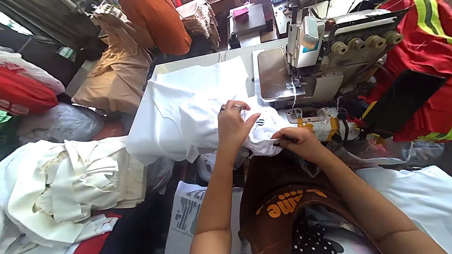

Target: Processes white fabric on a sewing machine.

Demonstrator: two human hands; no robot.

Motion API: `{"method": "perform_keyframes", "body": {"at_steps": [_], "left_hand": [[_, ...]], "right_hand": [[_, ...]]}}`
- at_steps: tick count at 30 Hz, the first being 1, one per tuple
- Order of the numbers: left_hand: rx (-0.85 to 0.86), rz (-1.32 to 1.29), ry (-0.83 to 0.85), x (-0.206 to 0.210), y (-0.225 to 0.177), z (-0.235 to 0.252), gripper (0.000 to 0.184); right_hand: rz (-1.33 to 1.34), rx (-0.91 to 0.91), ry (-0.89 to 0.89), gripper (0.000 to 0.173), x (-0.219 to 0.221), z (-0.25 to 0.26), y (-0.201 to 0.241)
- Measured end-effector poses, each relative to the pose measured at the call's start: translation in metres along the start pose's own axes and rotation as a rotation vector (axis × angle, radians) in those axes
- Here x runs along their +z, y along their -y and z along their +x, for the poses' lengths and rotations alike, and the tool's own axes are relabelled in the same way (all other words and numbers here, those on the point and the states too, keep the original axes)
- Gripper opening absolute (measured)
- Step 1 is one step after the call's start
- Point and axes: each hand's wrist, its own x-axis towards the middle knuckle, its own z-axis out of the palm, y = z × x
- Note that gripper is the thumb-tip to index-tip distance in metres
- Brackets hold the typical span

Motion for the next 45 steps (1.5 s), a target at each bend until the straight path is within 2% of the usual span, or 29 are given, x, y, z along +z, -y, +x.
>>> {"method": "perform_keyframes", "body": {"at_steps": [2,5,7,9,11,13,20,24,26,29,31,33,36,38,42,45], "left_hand": [[-0.076,0.139,0.118,0.01,0.003,0.017,0.037],[-0.15,0.174,0.281,0.016,0.004,0.025,0.021],[-0.1,0.012,0.268,0.012,-0.003,0.012,0.015],[-0.088,-0.247,0.264,0.008,-0.009,0.002,0.016],[-0.122,-0.491,0.282,0.005,-0.014,-0.005,0.018],[-0.167,-0.624,0.295,0.002,-0.018,-0.009,0.016],[-0.181,-0.671,0.331,0.002,-0.021,-0.013,0.011],[-0.119,-0.665,0.346,0.003,-0.02,-0.012,0.01],[-0.079,-0.657,0.353,0.003,-0.02,-0.012,0.011],[-0.028,-0.582,0.293,0.001,-0.02,-0.014,0.017],[0.087,-0.452,0.234,-0.005,-0.019,-0.015,0.026],[0.234,-0.303,0.267,-0.01,-0.015,-0.016,0.031],[0.354,-0.02,0.372,-0.016,-0.003,-0.015,0.047],[0.41,0.136,0.334,-0.04,-0.001,-0.004,0.049],[0.647,0.347,0.294,-0.1,-0.046,0.021,0.055],[0.781,0.402,0.338,-0.115,-0.071,0.031,0.039]], "right_hand": [[-0.049,-0.037,0.031,0.021,0.002,0.001,0.0],[-0.097,-0.064,-0.029,0.018,0.0,0.003,0.001],[-0.107,-0.039,-0.13,0.012,-0.004,0.005,0.003],[-0.1,0.006,-0.206,0.012,-0.009,0.009,0.004],[-0.092,0.047,-0.246,0.013,-0.013,0.012,0.006],[-0.078,0.071,-0.274,0.014,-0.013,0.014,0.007],[-0.091,0.04,-0.35,0.015,-0.005,0.017,0.013],[-0.17,-0.006,-0.367,0.032,-0.004,0.016,0.012],[-0.231,-0.069,-0.355,0.031,-0.005,0.016,0.01],[-0.291,-0.1,-0.364,0.017,-0.005,0.015,0.007],[-0.291,-0.072,-0.38,0.014,-0.009,0.014,0.007],[-0.281,-0.051,-0.404,0.014,-0.015,0.014,0.007],[-0.293,-0.027,-0.416,0.013,-0.024,0.013,0.009],[-0.289,-0.005,-0.41,0.013,-0.026,0.011,0.011],[-0.156,0.025,-0.401,0.013,-0.02,0.01,0.019],[-0.018,0.051,-0.411,0.014,-0.02,0.011,0.023]]}}
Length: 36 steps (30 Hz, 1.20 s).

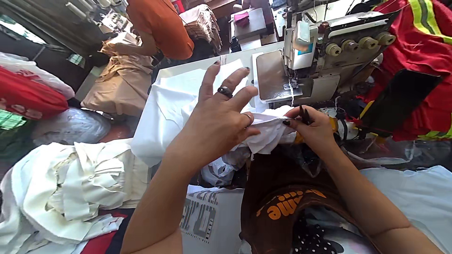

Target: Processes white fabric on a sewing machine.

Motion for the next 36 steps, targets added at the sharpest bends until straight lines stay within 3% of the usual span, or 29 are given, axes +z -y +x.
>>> {"method": "perform_keyframes", "body": {"at_steps": [3,6,9,12,15,18,22,25,29,33,36], "left_hand": [[0.03,-0.136,-0.055,0.022,0.013,0.001,0.024],[-0.182,-0.536,-0.256,0.08,0.016,-0.007,0.012],[-0.554,-0.957,-0.46,0.133,-0.007,-0.002,0.046],[-0.905,-1.25,-0.593,0.163,-0.032,0.01,0.06],[-1.05,-1.419,-0.691,0.18,-0.046,0.013,0.061],[-1.053,-1.381,-0.724,0.184,-0.053,0.012,0.055],[-1.051,-1.267,-0.726,0.184,-0.056,0.009,0.051],[-1.046,-1.215,-0.708,0.184,-0.06,0.009,0.049],[-0.994,-1.095,-0.686,0.18,-0.066,0.01,0.046],[-0.888,-1.011,-0.675,0.179,-0.069,0.01,0.04],[-0.84,-0.986,-0.653,0.178,-0.069,0.017,0.04]], "right_hand": [[0.107,0.129,0.003,0.015,-0.001,-0.006,-0.006],[0.204,0.302,0.021,0.014,0.002,-0.022,-0.024],[0.327,0.48,0.04,0.014,0.007,-0.044,-0.046],[0.392,0.629,0.048,0.015,0.004,-0.061,-0.062],[0.038,0.519,0.106,0.016,-0.005,-0.061,-0.066],[-0.433,0.168,0.048,0.02,-0.012,-0.043,-0.056],[-0.669,-0.099,-0.077,0.033,-0.008,-0.002,-0.046],[-0.622,-0.113,0.011,0.032,0.011,0.018,-0.052],[-0.041,0.092,0.215,0.018,0.021,0.02,-0.027],[-0.142,0.1,0.227,0.013,0.012,0.007,-0.028],[-0.203,0.116,0.108,0.01,0.005,-0.003,-0.028]]}}
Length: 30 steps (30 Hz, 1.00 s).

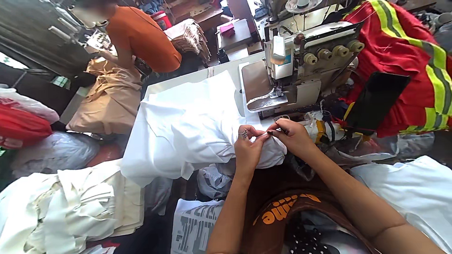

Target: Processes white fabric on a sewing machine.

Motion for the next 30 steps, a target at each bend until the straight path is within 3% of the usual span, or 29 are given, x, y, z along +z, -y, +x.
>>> {"method": "perform_keyframes", "body": {"at_steps": [4,9,13,15,18,21,23,25,27,28,30], "left_hand": [[0.025,-0.003,0.093,0.001,-0.011,0.016,0.043],[0.266,0.211,0.196,0.009,-0.019,0.029,0.035],[0.425,0.398,0.224,0.015,-0.023,0.03,0.028],[0.434,0.393,0.322,0.011,-0.024,0.036,0.03],[0.24,0.107,0.688,-0.007,-0.027,0.066,0.036],[0.024,-0.148,0.923,0.001,-0.016,0.086,0.015],[-0.054,0.03,1.124,0.021,-0.024,0.082,0.022],[-0.374,0.396,1.286,0.032,-0.046,0.068,0.025],[-0.657,0.617,1.246,0.035,-0.048,0.061,0.039],[-0.632,0.627,1.305,0.03,-0.046,0.062,0.043],[-0.317,0.538,1.508,0.017,-0.024,0.077,0.043]], "right_hand": [[-0.076,-0.05,-0.111,0.015,-0.006,-0.006,0.0],[0.036,0.015,-0.14,0.013,-0.019,-0.008,0.002],[0.188,0.096,-0.094,0.008,-0.027,-0.007,-0.001],[0.2,0.087,-0.069,0.008,-0.03,-0.009,-0.001],[0.18,-0.029,-0.095,0.008,-0.024,-0.015,0.007],[0.145,-0.243,-0.075,0.01,-0.015,-0.023,0.021],[0.112,-0.402,-0.06,0.012,-0.013,-0.024,0.033],[0.098,-0.537,-0.048,0.011,-0.018,-0.023,0.039],[0.101,-0.593,-0.032,0.01,-0.029,-0.022,0.037],[0.1,-0.592,-0.031,0.01,-0.035,-0.024,0.032],[0.099,-0.562,-0.033,0.01,-0.045,-0.028,0.021]]}}
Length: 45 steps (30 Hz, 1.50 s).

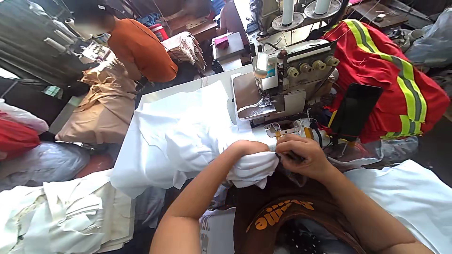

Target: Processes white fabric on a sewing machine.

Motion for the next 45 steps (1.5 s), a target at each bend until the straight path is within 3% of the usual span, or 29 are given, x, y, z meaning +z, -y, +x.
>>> {"method": "perform_keyframes", "body": {"at_steps": [2,5,7,10,12,15,19,23,34,36,38,41,43,45], "left_hand": [[0.164,0.014,-0.168,-0.016,0.027,-0.01,0.046],[0.263,-0.229,-0.652,-0.03,0.037,-0.048,0.011],[0.279,-0.309,-0.946,-0.04,0.029,-0.061,0.014],[0.265,-0.116,-1.249,-0.055,0.008,-0.063,0.023],[0.173,0.057,-1.347,-0.066,-0.005,-0.053,0.023],[-0.022,0.288,-1.33,-0.086,-0.016,-0.021,0.028],[-0.291,0.334,-1.186,-0.104,-0.01,0.036,0.032],[-0.293,0.19,-1.188,-0.114,0.009,0.067,0.039],[-0.241,0.287,-1.267,-0.126,0.018,0.085,0.034],[-0.167,0.209,-1.314,-0.122,0.023,0.081,0.039],[-0.004,0.06,-1.47,-0.11,0.024,0.069,0.045],[0.275,-0.055,-1.696,-0.067,0.011,0.034,0.029],[0.495,-0.255,-1.61,-0.02,-0.02,-0.004,0.019],[0.862,-0.601,-1.277,0.031,-0.062,-0.043,0.008]], "right_hand": [[0.015,0.052,-0.02,0.011,-0.007,-0.007,-0.008],[0.017,0.123,-0.045,0.011,-0.009,-0.009,-0.022],[0.013,0.145,-0.064,0.01,-0.005,-0.003,-0.032],[-0.005,0.162,-0.123,0.009,0.002,0.013,-0.044],[-0.051,0.202,-0.156,0.011,0.004,0.023,-0.054],[-0.202,0.313,-0.163,0.013,0.005,0.03,-0.072],[-0.326,0.427,-0.134,0.014,0.005,0.031,-0.095],[-0.334,0.462,-0.146,0.013,0.001,0.039,-0.103],[-0.35,0.44,-0.197,0.016,0.003,0.041,-0.119],[-0.368,0.473,-0.162,0.019,-0.004,0.033,-0.108],[-0.392,0.504,-0.115,0.021,-0.016,0.016,-0.089],[-0.38,0.735,0.148,0.024,-0.029,-0.023,-0.053],[-0.346,1.036,0.554,0.028,-0.027,-0.045,-0.039],[-0.393,1.198,0.844,0.029,-0.009,-0.072,-0.039]]}}
